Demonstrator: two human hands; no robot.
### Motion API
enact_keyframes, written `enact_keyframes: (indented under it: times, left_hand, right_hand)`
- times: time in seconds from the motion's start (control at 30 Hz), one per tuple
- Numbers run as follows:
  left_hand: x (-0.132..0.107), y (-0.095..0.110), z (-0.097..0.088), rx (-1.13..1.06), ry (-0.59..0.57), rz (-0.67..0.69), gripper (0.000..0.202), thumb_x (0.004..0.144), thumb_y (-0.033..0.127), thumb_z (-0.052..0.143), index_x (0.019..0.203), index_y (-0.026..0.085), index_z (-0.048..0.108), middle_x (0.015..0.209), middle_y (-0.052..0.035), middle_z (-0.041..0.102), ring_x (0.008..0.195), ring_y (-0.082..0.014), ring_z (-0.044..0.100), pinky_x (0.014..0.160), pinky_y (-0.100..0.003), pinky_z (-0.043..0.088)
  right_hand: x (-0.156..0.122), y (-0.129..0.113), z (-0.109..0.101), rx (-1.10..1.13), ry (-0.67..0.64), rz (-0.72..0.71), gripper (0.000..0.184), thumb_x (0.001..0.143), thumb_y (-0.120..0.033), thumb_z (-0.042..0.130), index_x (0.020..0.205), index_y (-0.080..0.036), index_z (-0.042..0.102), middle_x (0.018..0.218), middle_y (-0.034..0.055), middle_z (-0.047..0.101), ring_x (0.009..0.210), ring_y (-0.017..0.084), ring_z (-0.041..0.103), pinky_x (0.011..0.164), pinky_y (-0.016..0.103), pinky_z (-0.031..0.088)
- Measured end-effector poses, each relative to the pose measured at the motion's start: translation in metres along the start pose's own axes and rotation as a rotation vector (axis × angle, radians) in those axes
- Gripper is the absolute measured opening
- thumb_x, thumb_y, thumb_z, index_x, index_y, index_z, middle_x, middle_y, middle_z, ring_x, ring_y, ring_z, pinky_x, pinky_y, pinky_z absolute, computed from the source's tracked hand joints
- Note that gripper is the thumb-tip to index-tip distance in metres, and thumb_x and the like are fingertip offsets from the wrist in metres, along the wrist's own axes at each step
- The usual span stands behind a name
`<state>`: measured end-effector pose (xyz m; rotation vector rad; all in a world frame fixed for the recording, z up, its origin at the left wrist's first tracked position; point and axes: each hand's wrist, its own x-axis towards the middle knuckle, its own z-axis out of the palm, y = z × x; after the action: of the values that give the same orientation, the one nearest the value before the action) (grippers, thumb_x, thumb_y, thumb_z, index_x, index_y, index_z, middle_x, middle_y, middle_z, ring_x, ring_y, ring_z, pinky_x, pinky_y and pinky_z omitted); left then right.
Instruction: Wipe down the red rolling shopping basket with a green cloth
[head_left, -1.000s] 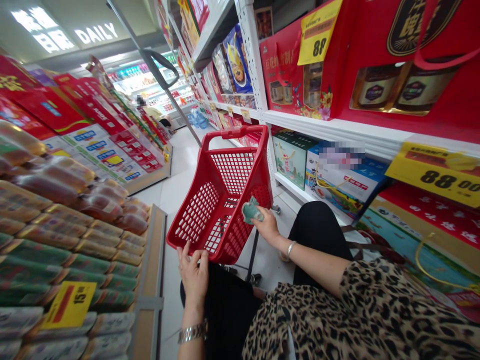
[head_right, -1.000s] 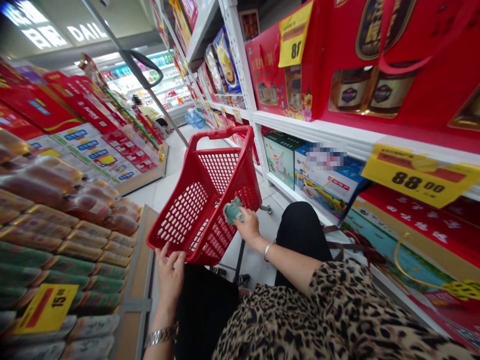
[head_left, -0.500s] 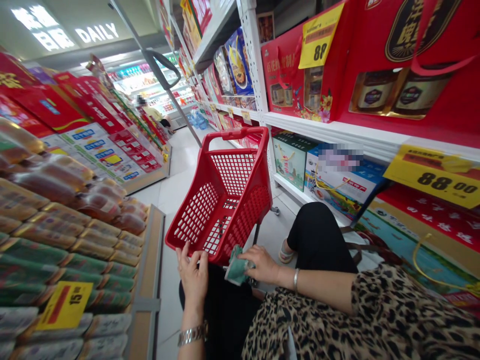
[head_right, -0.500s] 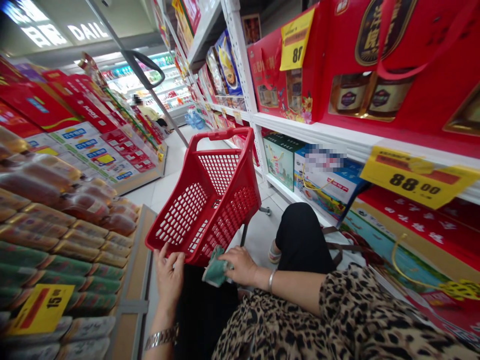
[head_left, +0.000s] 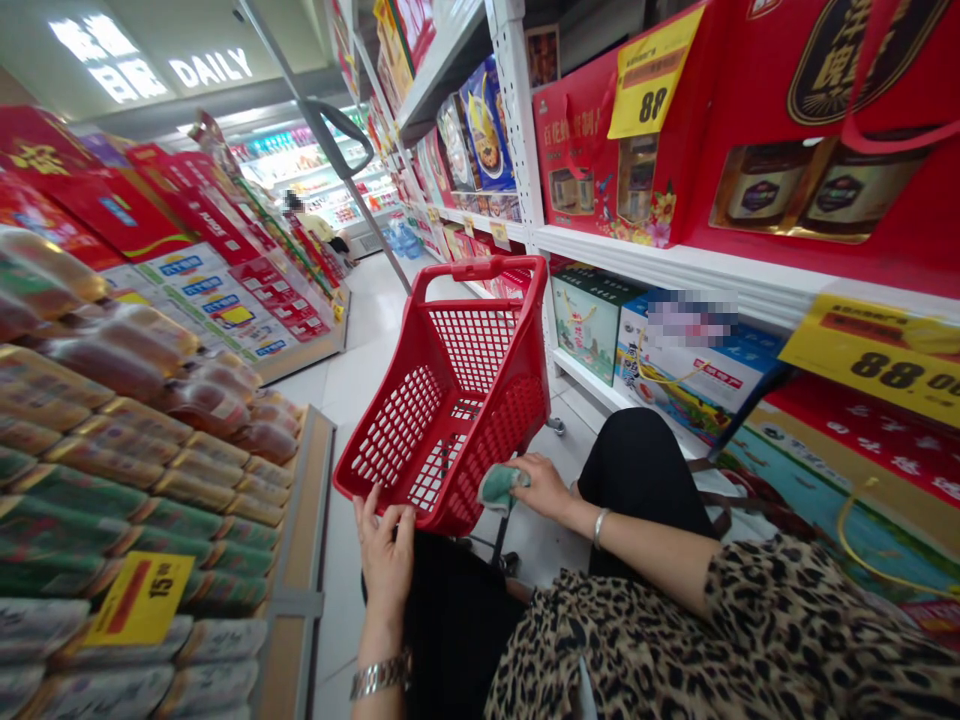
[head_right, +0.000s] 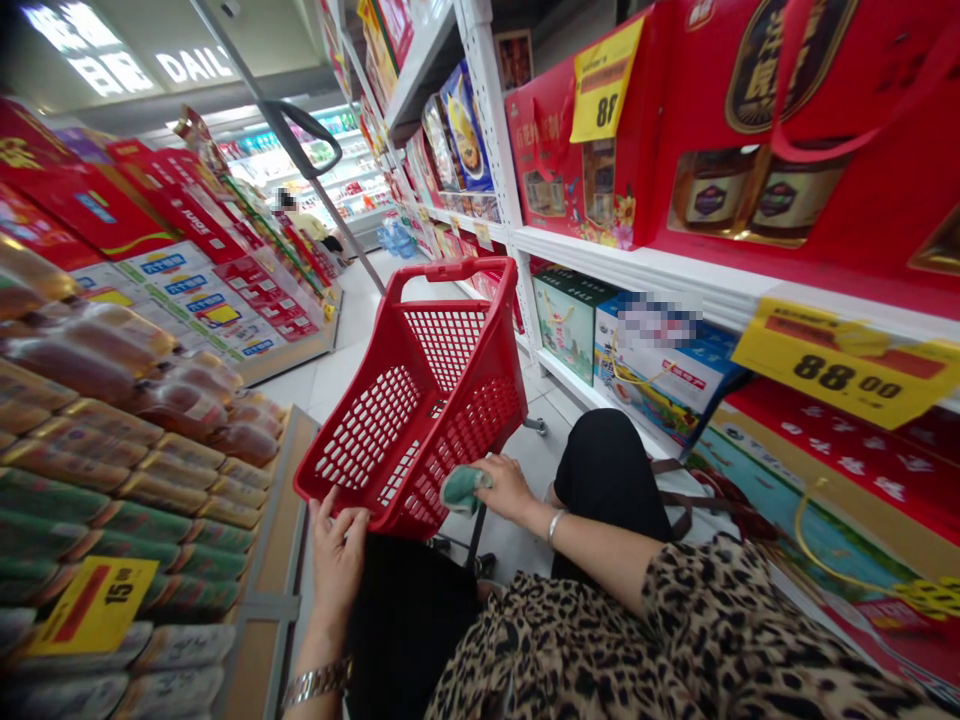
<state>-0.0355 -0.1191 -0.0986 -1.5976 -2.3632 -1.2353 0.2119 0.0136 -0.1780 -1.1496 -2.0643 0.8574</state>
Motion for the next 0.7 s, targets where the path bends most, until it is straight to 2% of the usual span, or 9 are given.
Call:
enact_keyframes:
  times: [0.13, 0.23, 0.47, 0.6, 0.7]
  left_hand:
    - [-0.002, -0.002, -0.002, -0.02, -0.008, -0.001, 0.031, 0.096, 0.041, 0.052, 0.078, 0.022, 0.069, 0.155, -0.0082, 0.049, 0.16, -0.032, 0.02, 0.128, -0.054, 0.023]
    - [-0.003, 0.0, -0.003, -0.033, -0.008, -0.007, 0.032, 0.096, 0.042, 0.053, 0.077, 0.021, 0.069, 0.155, -0.0098, 0.049, 0.16, -0.0334, 0.02, 0.128, -0.056, 0.022]
    - [-0.003, 0.002, -0.004, -0.047, 0.001, -0.011, 0.035, 0.095, 0.046, 0.053, 0.076, 0.021, 0.069, 0.155, -0.01, 0.049, 0.161, -0.0327, 0.017, 0.129, -0.055, 0.019]
    - [-0.003, 0.001, -0.003, -0.059, 0.001, -0.026, 0.037, 0.094, 0.048, 0.053, 0.073, 0.022, 0.069, 0.153, -0.0103, 0.052, 0.16, -0.0335, 0.018, 0.129, -0.056, 0.019]
    - [-0.004, 0.0, -0.003, -0.068, -0.015, -0.047, 0.038, 0.094, 0.049, 0.052, 0.074, 0.022, 0.069, 0.153, -0.0105, 0.051, 0.16, -0.034, 0.018, 0.128, -0.057, 0.02]
  right_hand:
    - [0.025, 0.015, -0.017, 0.073, 0.139, 0.137, 0.033, 0.067, -0.011, 0.075, 0.097, -0.026, 0.077, 0.098, 0.0028, 0.076, 0.096, 0.023, 0.065, 0.089, 0.032, 0.048]
    - [0.042, 0.028, -0.028, 0.085, 0.192, 0.199, 0.03, 0.066, -0.011, 0.074, 0.092, -0.025, 0.076, 0.094, 0.0023, 0.076, 0.09, 0.022, 0.066, 0.084, 0.031, 0.049]
    - [0.073, 0.058, -0.054, 0.115, 0.362, 0.392, 0.033, 0.068, -0.02, 0.072, 0.101, -0.025, 0.075, 0.084, -0.0001, 0.076, 0.072, 0.018, 0.065, 0.064, 0.026, 0.047]
    - [0.09, 0.072, -0.074, 0.135, 0.49, 0.522, 0.031, 0.073, -0.027, 0.068, 0.103, -0.021, 0.075, 0.077, 0.0034, 0.075, 0.061, 0.019, 0.063, 0.055, 0.026, 0.045]
    - [0.1, 0.078, -0.085, 0.173, 0.579, 0.57, 0.027, 0.074, -0.027, 0.067, 0.098, -0.017, 0.075, 0.074, 0.0077, 0.075, 0.059, 0.02, 0.063, 0.054, 0.028, 0.045]
